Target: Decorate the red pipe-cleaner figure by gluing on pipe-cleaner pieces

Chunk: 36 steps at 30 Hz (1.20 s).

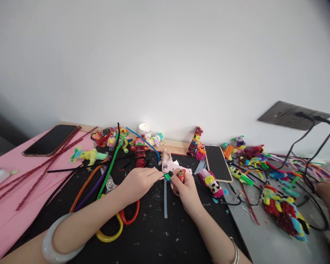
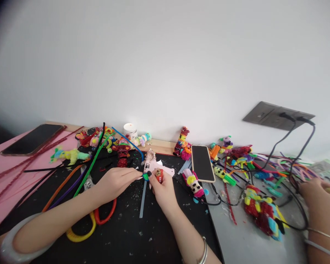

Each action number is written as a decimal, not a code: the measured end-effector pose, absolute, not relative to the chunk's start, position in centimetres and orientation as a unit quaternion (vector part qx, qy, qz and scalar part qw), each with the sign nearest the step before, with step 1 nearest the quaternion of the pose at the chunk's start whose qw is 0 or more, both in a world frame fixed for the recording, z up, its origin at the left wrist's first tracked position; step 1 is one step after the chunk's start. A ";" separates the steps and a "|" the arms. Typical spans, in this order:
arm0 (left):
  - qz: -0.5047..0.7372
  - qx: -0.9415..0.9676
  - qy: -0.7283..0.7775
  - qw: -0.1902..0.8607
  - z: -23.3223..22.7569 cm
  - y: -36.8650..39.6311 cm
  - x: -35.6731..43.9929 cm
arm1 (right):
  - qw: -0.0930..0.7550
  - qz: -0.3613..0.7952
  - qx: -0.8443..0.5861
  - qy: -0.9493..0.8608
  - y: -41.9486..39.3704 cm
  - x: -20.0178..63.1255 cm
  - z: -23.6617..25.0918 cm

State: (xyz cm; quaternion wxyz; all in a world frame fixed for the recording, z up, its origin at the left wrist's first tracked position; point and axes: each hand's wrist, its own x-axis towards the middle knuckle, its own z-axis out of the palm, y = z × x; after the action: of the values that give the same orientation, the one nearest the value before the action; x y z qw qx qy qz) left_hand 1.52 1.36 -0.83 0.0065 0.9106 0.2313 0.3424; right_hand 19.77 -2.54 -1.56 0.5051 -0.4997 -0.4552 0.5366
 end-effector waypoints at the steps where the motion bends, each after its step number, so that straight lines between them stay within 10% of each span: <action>1: 0.343 0.910 0.233 0.004 -0.9 1.3 1.5 | 0.506 0.536 -0.499 -0.455 -2.5 19.8 -1.6; 36: 0.333 0.912 0.239 0.012 -0.9 1.4 1.6 | 0.493 0.528 -0.520 -0.455 -2.6 19.8 -1.5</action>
State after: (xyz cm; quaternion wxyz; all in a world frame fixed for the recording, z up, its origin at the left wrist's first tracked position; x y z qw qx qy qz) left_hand 1.60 1.40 -0.88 0.0116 0.9119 0.2393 0.3333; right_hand 19.82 -2.55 -1.46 0.4934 -0.5200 -0.4553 0.5281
